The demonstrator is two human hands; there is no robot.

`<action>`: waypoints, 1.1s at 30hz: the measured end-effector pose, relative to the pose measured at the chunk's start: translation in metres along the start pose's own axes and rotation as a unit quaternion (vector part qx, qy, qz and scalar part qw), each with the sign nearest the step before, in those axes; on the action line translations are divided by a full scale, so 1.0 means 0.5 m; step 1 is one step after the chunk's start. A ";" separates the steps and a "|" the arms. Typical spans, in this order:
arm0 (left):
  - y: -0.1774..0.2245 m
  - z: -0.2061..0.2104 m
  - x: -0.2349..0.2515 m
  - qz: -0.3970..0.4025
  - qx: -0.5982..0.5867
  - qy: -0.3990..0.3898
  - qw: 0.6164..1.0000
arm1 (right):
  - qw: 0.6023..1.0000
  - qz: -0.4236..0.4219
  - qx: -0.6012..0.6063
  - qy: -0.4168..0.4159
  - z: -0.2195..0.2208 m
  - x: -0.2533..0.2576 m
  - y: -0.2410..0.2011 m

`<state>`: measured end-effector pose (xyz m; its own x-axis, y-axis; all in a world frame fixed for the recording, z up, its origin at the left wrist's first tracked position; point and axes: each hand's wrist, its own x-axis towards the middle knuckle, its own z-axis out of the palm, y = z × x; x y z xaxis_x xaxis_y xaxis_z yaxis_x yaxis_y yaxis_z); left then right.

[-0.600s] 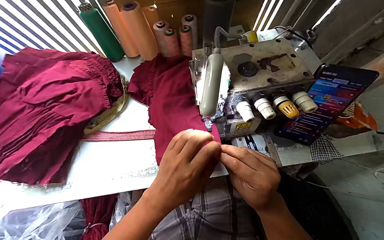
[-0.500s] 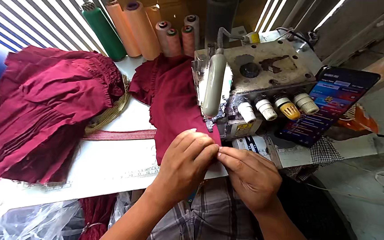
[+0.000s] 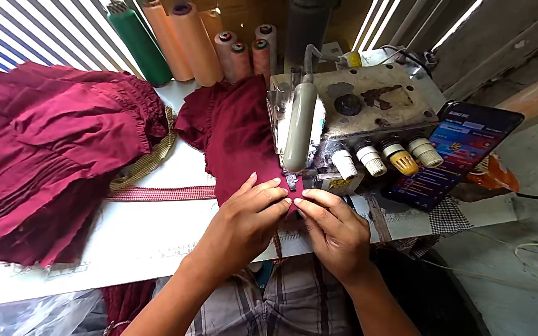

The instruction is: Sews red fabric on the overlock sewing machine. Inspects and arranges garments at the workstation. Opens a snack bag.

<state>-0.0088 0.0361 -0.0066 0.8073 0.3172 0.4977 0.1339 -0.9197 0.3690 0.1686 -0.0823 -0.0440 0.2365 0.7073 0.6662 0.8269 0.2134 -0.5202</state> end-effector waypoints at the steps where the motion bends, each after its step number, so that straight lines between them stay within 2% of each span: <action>1: -0.004 -0.003 0.004 0.001 0.000 -0.006 1.000 | 1.000 0.004 -0.004 -0.002 0.000 0.001 0.000; 10: -0.042 -0.011 0.043 -0.021 0.023 -0.014 0.999 | 0.999 0.041 -0.023 -0.013 -0.002 -0.006 0.000; 16: -0.073 0.001 0.068 -0.059 -0.011 0.039 0.997 | 0.999 0.016 0.037 0.018 -0.010 -0.047 -0.002; 20: -0.071 0.019 0.066 -0.112 -0.022 0.073 0.991 | 0.995 0.061 0.077 -0.004 0.009 -0.092 0.022; 25: -0.019 0.039 0.047 -0.214 -0.019 0.105 0.971 | 0.993 0.108 0.050 -0.017 0.023 -0.101 0.029; 30: -0.012 0.025 0.030 -0.206 -0.010 0.081 0.975 | 0.994 0.084 -0.012 -0.062 0.032 -0.093 0.031; 33: -0.027 0.002 0.028 -0.185 -0.033 0.059 0.980 | 0.993 0.089 0.001 -0.083 0.028 -0.095 0.035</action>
<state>0.0014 0.0527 -0.0052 0.6372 0.6550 0.4061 0.3649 -0.7205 0.5897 0.1647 -0.1029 -0.0924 0.2911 0.8347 0.4675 0.7790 0.0768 -0.6223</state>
